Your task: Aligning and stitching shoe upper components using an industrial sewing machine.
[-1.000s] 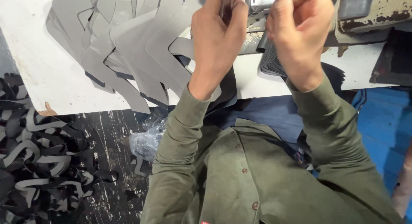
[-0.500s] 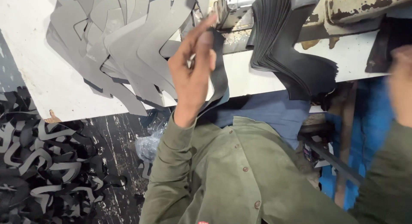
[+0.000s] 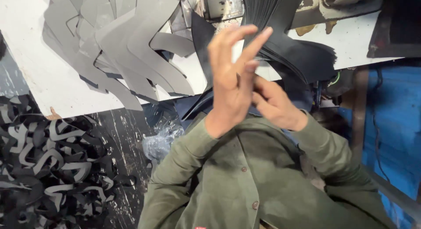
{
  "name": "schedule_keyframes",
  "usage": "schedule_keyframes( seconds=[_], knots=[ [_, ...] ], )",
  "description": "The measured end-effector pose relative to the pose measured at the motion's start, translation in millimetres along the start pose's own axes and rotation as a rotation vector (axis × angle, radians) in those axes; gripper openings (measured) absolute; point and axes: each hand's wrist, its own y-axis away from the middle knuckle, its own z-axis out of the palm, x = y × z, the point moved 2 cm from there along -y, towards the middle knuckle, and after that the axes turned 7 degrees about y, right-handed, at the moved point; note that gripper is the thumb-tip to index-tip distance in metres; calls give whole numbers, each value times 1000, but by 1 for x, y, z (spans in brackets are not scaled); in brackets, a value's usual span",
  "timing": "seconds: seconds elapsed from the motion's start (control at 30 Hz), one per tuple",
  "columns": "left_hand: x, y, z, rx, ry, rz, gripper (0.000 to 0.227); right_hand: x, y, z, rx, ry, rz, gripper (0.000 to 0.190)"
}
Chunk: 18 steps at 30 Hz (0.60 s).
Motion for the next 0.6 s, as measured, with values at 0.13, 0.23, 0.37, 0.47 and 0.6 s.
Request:
schedule_keyframes(
  seconds=[0.13, 0.23, 0.37, 0.47, 0.6],
  knots=[
    [-45, -22, -33, 172, -22, 52, 44, -30, -11, -50, 274, 328, 31, 20],
    [-80, -38, -49, 312, -112, -24, 41, 14, 2, -121, 568, 698, 83, 15],
    [-82, -41, -54, 110, -82, 6, 38, 75, 31, -188, 657, 1172, 34, 3],
    [-64, -15, -72, 101, 119, -78, 36, 35, 18, -171, 632, 1265, -110, 12],
    [-40, 24, -75, -128, -276, -177, 56, -12, 2, -126, 691, 1234, -291, 24]
  ],
)
